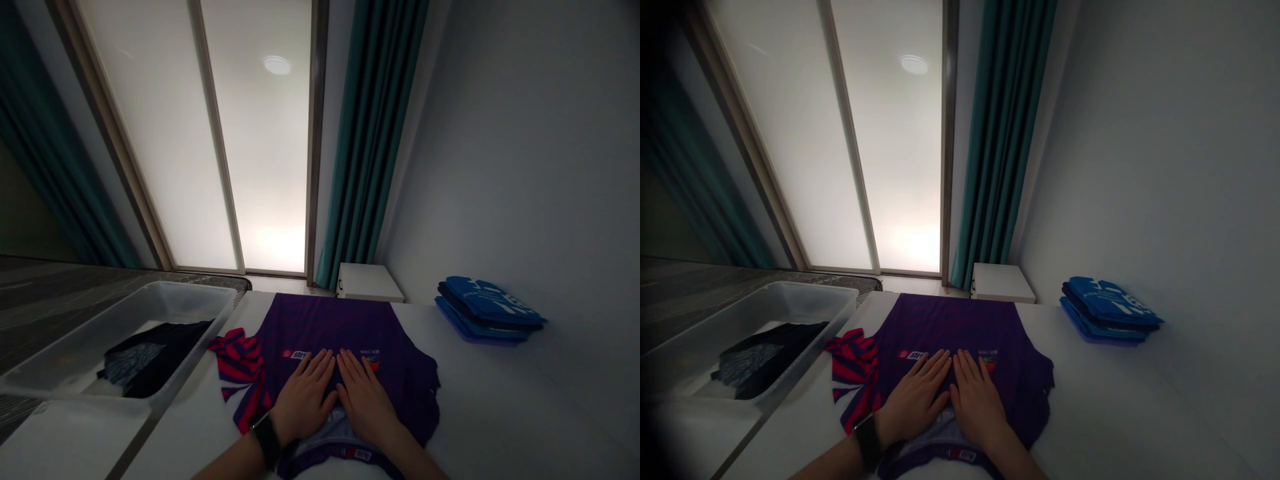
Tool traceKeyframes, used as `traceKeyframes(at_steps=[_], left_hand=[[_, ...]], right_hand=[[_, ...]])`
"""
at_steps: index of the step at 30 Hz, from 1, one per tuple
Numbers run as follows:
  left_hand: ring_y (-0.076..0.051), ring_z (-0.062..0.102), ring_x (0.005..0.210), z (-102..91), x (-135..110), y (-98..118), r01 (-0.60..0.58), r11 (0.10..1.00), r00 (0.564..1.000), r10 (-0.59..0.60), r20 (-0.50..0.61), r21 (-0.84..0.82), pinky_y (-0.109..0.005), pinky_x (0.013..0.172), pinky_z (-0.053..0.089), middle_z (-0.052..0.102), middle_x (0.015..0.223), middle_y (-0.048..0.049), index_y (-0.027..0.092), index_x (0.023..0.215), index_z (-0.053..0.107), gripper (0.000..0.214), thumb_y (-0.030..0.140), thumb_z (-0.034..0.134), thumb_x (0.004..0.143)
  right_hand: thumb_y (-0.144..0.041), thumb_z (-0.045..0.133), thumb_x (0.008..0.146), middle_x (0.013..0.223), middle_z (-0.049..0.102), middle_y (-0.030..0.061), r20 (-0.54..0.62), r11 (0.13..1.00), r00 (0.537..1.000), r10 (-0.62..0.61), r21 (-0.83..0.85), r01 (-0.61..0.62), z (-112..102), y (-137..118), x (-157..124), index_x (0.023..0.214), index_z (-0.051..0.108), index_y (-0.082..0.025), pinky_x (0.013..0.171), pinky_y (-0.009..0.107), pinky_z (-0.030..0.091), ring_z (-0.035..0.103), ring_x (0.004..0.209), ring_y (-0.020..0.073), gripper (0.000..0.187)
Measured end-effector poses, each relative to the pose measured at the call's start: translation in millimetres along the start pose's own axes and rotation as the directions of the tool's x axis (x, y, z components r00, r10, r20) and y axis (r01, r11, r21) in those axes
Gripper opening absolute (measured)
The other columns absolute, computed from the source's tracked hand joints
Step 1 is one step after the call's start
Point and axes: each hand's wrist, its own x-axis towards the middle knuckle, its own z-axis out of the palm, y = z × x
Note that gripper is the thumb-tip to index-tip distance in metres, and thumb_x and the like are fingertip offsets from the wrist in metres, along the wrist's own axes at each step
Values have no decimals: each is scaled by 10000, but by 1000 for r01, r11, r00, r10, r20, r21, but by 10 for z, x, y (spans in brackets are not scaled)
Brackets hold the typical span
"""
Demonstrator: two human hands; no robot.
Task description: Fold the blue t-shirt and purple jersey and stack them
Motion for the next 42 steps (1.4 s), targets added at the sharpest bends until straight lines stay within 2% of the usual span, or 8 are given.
traceKeyframes(at_steps=[6,10,19,23,32,34,38,42], left_hand=[[-232,241,1458,-3,-318,191,-15,1000,1000,15,-4,9,-460,1186,224,272,1580,-64,197,1547,168,614,427,357,1010],[-232,252,1455,-17,-397,233,-26,1000,999,26,-19,5,-449,1188,224,288,1576,-57,211,1551,152,634,413,390,999],[-236,262,1451,-75,-140,35,-58,998,998,59,34,-31,-460,1188,210,307,1568,-76,211,1531,235,601,444,385,998],[-236,265,1450,-63,-82,-20,-54,998,998,55,22,-44,-464,1187,212,311,1565,-79,219,1534,228,601,430,396,997],[-215,288,1442,-81,9,-93,-63,996,998,63,-2,-61,-434,1189,237,334,1559,-53,233,1532,229,627,404,458,974],[-206,310,1433,-120,30,-189,-17,999,1000,16,-26,-43,-428,1184,254,362,1547,-50,228,1522,259,607,369,465,969],[-223,340,1417,-117,-9,-474,171,984,977,-163,-140,47,-454,1168,281,401,1525,-74,209,1490,340,539,334,431,973],[-259,360,1405,-33,-96,-635,229,967,970,-216,-115,114,-482,1136,322,403,1521,-96,202,1454,414,513,392,422,977]], right_hand=[[-460,156,1021,1586,195,65,18,1000,1000,-6,24,6,60,-191,-326,1520,248,-135,1199,478,153,175,1469,242,603],[-449,152,1020,1591,169,52,42,999,999,17,27,-18,17,-273,-402,1525,222,-133,1202,477,138,153,1474,235,599],[-412,174,1017,1590,191,42,50,998,998,49,42,-51,-44,-175,-203,1518,252,-124,1208,456,106,146,1476,211,583],[-431,214,1007,1584,206,69,63,998,997,49,32,-51,-60,-142,-123,1514,265,-106,1204,469,122,163,1472,236,604],[-498,234,1003,1589,199,51,52,999,999,15,48,-17,5,10,-34,1521,257,-151,1203,471,133,174,1470,243,625],[-506,225,1005,1590,198,52,43,998,999,8,57,-10,18,18,-49,1524,248,-158,1205,470,124,171,1470,241,625],[-533,211,1004,1592,191,54,92,995,996,7,101,-16,-38,24,-53,1525,242,-150,1207,467,127,165,1471,241,647],[-511,215,1010,1572,282,60,73,992,997,9,124,-18,-138,68,59,1507,314,-163,1204,449,164,225,1456,230,614]])
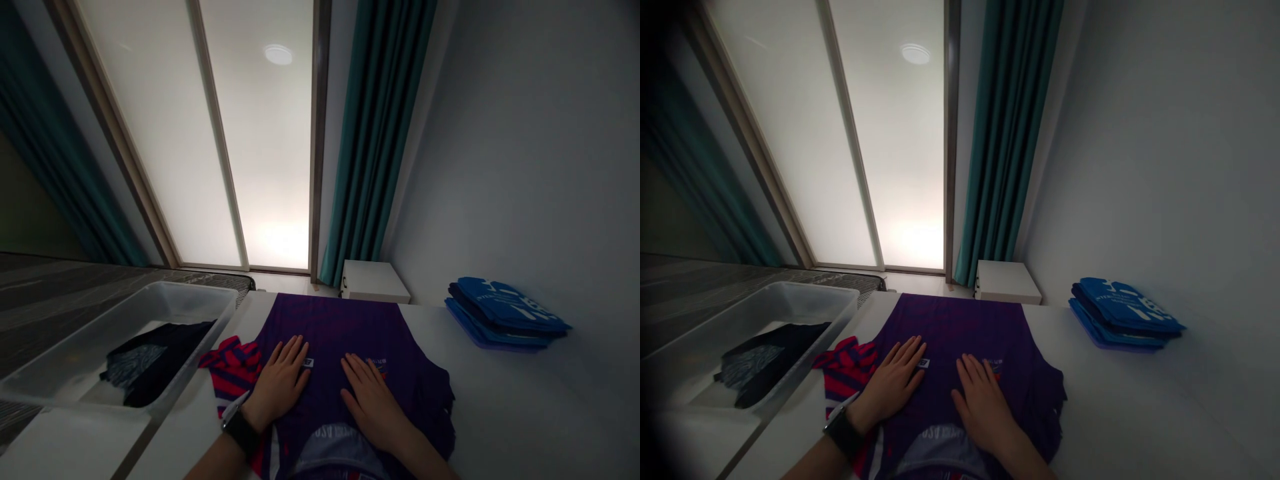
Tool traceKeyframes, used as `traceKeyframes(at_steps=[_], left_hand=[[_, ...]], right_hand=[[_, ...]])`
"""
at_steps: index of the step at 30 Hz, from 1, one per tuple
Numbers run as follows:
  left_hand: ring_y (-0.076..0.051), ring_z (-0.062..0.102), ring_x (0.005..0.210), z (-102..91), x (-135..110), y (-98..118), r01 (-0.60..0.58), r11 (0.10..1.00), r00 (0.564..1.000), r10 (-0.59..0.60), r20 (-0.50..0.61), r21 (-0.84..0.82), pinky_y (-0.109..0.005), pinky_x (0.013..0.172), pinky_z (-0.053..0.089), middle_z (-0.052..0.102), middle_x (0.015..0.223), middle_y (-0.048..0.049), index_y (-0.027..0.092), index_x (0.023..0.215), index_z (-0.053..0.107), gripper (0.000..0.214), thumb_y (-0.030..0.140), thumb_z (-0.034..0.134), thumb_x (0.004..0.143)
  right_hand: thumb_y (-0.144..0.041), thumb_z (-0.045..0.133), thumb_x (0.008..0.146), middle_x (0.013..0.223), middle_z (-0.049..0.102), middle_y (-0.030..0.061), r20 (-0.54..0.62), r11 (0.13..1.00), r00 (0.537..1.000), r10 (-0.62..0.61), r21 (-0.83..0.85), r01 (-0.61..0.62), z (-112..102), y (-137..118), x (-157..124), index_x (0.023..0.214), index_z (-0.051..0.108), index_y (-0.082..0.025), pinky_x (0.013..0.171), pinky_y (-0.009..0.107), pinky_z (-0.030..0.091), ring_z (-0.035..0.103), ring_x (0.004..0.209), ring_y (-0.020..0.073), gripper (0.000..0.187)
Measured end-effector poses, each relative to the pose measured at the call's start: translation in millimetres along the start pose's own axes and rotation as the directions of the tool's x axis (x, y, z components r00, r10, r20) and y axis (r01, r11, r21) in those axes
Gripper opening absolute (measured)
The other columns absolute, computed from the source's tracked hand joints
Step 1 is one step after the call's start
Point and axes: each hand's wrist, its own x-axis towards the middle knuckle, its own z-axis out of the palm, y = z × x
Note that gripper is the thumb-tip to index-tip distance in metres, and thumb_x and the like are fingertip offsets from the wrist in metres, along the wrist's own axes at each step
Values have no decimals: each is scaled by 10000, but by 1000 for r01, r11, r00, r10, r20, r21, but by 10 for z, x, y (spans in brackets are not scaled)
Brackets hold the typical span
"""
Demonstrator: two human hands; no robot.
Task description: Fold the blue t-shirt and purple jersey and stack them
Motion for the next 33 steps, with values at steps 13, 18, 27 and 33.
traceKeyframes(at_steps=[13,18,27,33], left_hand=[[-232,357,1408,7,-2,-87,5,997,1000,-4,21,-79,-447,1160,284,397,1530,-51,263,1450,416,515,372,476,950],[-242,360,1406,-63,10,-66,14,997,999,-10,47,-82,-471,1153,299,405,1523,-69,240,1445,421,512,363,473,951],[-239,431,1340,-227,-63,407,-83,985,996,78,-39,-150,-471,1155,320,507,1433,-63,224,1372,494,483,172,458,892],[-276,423,1332,-282,-157,567,-128,979,989,138,54,-157,-491,1150,318,487,1441,-82,223,1384,476,492,250,513,894]], right_hand=[[-505,264,1004,1585,253,25,-42,997,997,-58,-47,56,150,115,152,1518,291,-230,1206,438,155,208,1462,222,583],[-510,256,1003,1588,241,19,-33,997,998,-52,-57,50,138,102,155,1518,286,-225,1207,437,150,202,1464,217,589],[-396,317,1001,1530,383,52,-100,997,992,-82,-4,82,147,153,131,1480,377,-216,1197,455,205,309,1424,195,515],[-356,356,989,1533,378,45,-106,995,990,-97,0,98,123,160,-82,1473,389,-222,1187,457,249,317,1421,203,503]])
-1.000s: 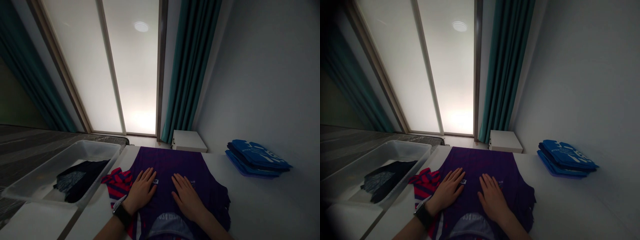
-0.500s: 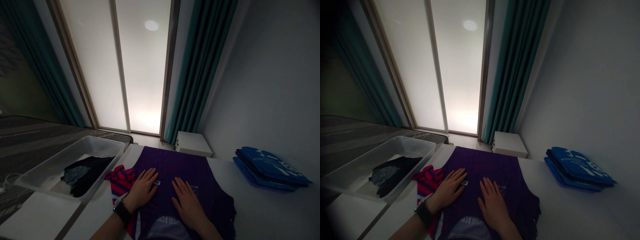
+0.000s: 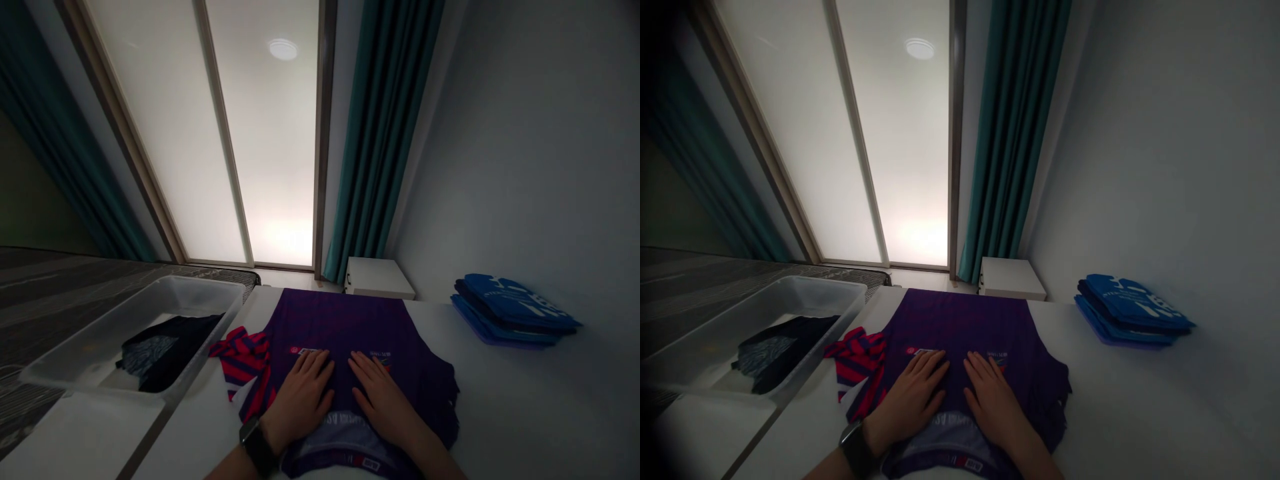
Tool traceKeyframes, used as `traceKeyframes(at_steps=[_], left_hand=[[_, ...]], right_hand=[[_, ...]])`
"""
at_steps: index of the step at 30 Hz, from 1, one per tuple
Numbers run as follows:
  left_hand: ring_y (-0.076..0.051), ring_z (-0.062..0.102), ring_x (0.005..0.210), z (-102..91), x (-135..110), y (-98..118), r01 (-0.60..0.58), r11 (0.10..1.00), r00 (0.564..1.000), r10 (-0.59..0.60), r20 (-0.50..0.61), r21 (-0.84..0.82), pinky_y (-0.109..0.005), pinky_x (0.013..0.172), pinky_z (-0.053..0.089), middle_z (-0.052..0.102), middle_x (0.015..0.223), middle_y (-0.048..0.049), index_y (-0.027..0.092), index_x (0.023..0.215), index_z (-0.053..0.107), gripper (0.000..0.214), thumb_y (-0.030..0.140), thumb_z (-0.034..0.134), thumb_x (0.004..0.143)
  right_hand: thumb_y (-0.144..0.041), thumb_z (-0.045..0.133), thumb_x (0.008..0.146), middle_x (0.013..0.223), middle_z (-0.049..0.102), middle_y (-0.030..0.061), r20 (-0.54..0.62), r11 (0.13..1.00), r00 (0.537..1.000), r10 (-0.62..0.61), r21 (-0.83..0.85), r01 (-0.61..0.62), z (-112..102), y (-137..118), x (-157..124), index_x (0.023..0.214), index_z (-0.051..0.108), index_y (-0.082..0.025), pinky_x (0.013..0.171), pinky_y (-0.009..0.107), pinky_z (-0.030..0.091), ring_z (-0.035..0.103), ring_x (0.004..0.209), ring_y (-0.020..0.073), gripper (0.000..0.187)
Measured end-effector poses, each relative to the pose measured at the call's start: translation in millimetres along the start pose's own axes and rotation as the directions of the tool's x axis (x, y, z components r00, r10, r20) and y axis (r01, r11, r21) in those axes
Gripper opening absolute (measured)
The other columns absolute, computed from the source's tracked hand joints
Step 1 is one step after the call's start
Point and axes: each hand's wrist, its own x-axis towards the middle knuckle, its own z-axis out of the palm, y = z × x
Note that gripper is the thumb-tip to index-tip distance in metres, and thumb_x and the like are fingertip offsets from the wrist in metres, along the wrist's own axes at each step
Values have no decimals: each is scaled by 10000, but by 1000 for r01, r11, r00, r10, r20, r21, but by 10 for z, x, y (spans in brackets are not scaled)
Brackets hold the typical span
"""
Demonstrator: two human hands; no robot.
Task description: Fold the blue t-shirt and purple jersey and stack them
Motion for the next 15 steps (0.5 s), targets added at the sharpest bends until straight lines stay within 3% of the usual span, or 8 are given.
traceKeyframes(at_steps=[3,6,11,15], left_hand=[[-268,458,1292,-72,-70,59,26,1000,1000,-26,-3,5,-484,1150,317,524,1392,-70,236,1365,497,458,264,510,908],[-263,428,1333,-62,-217,118,0,1000,999,1,37,-17,-468,1151,320,471,1460,-65,244,1444,405,527,344,506,936],[-258,300,1433,2,-436,132,-39,999,997,40,68,-21,-489,1171,272,320,1568,-54,269,1515,279,586,429,447,977],[-259,282,1443,-17,-479,113,-45,998,996,48,80,-39,-500,1183,231,295,1576,-48,288,1520,268,652,438,521,937]], right_hand=[[-370,349,995,1525,390,48,32,1000,999,28,2,-28,-30,-45,-119,1458,418,-208,1189,454,250,329,1416,206,495],[-389,338,999,1524,389,52,30,999,998,52,-18,-51,-23,-123,-240,1454,426,-196,1193,462,237,329,1416,218,502],[-492,270,1006,1575,259,39,48,994,994,97,-63,-93,25,-252,-406,1513,288,-190,1194,479,209,238,1452,240,590],[-543,247,999,1590,204,18,53,995,995,79,-69,-75,-6,-298,-467,1527,228,-219,1203,476,160,193,1465,239,619]])
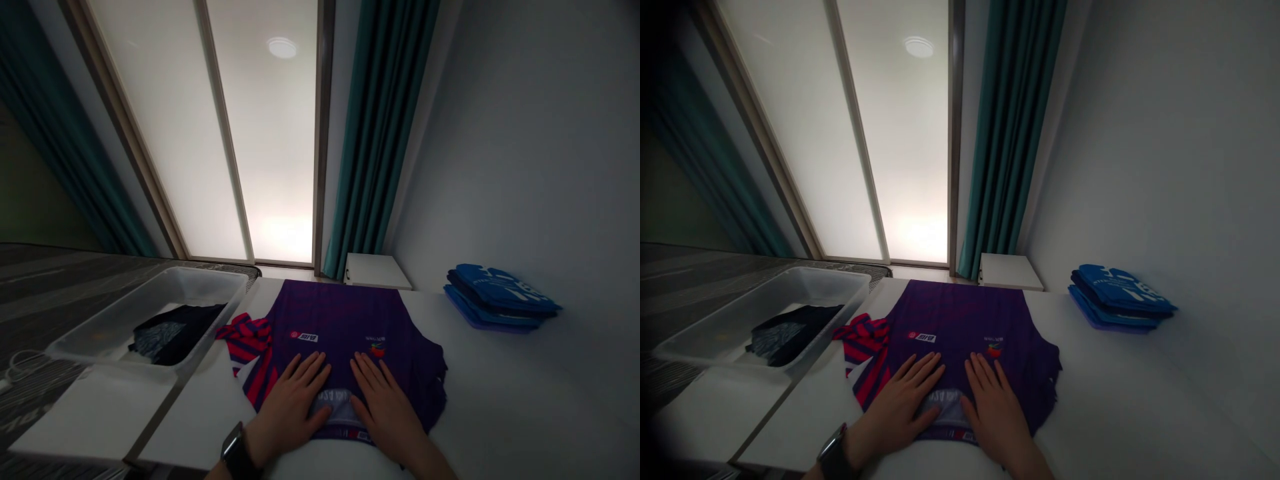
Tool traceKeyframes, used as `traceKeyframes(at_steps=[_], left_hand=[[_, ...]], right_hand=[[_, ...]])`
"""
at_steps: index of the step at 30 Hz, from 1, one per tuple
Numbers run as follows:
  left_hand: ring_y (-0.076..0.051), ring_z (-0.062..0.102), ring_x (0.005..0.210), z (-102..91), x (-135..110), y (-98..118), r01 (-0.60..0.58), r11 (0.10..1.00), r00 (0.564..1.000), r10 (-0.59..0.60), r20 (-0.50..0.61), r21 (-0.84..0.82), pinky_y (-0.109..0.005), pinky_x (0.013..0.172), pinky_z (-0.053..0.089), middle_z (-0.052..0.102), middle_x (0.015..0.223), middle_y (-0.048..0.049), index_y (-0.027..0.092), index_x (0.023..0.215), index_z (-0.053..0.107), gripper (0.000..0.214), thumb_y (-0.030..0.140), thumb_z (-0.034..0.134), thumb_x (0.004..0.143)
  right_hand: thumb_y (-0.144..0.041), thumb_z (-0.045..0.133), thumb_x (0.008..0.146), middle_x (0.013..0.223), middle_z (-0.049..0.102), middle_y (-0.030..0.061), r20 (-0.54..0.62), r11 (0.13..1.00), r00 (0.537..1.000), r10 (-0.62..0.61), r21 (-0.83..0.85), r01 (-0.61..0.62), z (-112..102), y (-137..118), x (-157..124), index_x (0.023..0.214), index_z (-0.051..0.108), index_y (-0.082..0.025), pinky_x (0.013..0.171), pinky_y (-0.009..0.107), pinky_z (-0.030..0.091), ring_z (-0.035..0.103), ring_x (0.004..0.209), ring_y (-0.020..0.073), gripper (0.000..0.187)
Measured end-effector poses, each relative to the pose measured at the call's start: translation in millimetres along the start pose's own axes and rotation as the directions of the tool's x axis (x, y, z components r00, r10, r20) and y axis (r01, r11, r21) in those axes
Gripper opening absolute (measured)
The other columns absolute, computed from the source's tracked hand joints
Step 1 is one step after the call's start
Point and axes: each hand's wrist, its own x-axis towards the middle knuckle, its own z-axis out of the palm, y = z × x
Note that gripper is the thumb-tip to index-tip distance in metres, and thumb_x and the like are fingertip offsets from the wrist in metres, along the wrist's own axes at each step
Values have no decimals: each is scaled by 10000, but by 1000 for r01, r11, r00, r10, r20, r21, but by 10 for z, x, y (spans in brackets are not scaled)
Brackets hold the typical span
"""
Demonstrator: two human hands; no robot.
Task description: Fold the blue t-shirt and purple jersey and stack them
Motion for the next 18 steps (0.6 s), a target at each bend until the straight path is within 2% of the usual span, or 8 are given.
traceKeyframes(at_steps=[4,10,18], left_hand=[[-270,277,1444,-16,13,-1,19,999,1000,-19,9,-38,-508,1193,185,289,1577,-41,306,1516,280,748,432,619,861],[-283,258,1450,-7,-30,89,64,996,997,-62,39,-56,-547,1185,175,259,1582,-43,313,1512,287,757,439,625,847],[-308,272,1442,112,-209,355,101,995,995,-101,-4,-28,-574,1163,236,227,1587,-38,317,1531,225,727,479,556,904]], right_hand=[[-597,253,979,1598,161,5,66,1000,998,25,14,-26,-65,-43,-49,1528,212,-237,1207,481,103,149,1475,245,659],[-618,322,952,1607,106,-8,114,998,992,46,39,-51,-111,-96,-157,1534,185,-248,1211,464,32,86,1485,235,703],[-562,429,937,1607,133,-6,131,993,990,-56,109,42,-169,29,-300,1533,168,-303,1209,489,65,126,1479,242,700]])
